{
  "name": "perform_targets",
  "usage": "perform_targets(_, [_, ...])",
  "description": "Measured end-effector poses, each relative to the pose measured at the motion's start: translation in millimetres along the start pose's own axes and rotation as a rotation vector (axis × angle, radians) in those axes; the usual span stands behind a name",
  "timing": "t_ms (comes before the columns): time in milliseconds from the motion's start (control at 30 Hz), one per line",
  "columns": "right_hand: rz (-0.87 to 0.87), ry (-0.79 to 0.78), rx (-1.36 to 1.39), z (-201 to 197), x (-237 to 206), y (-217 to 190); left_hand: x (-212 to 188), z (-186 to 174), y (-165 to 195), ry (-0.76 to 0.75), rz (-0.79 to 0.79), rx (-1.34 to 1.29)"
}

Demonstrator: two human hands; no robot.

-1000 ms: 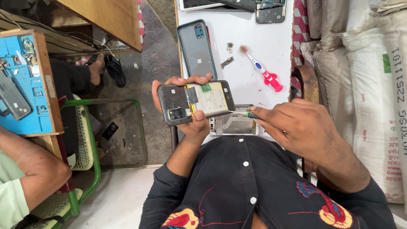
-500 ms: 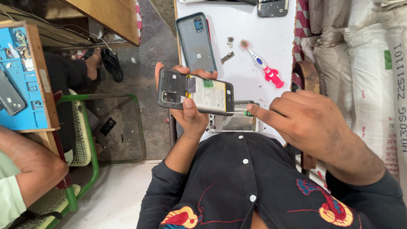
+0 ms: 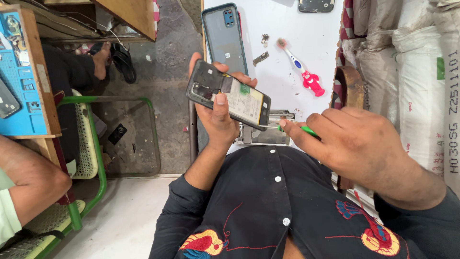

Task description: The person uses a screwdriver to pry and remove the battery from a disassembled smartphone. They then peel off the battery's adhesive backing and set the battery aside on the table.

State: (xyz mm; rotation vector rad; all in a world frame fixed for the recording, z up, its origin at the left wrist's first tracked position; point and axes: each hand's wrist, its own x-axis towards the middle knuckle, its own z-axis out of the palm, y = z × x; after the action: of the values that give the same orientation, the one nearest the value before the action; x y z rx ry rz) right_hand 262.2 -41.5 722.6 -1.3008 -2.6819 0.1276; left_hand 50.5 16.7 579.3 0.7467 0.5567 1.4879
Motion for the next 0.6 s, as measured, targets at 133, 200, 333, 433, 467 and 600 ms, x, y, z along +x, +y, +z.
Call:
perform_targets(133, [0.038,0.027,-0.044,11,1,-6,3,-6,-4,0.052,0.101,0.071])
perform_targets(200, [0.042,0.086,-0.033,16,0,-9,1,-6,-2,0.057,0.109,0.106])
perform_targets(333, [0.054,0.210,-0.074,30,1,-17,1,-6,2,0.072,0.141,0.095])
perform_targets(433, [0.083,0.328,-0.030,43,1,-19,1,-7,3,0.088,0.144,0.087])
perform_targets(467, [0.098,0.334,-0.010,46,-1,-20,1,-7,3,0.079,0.147,0.093])
perform_targets(600, [0.131,0.364,0.046,61,-9,-17,0,-9,1,0.041,0.173,0.128])
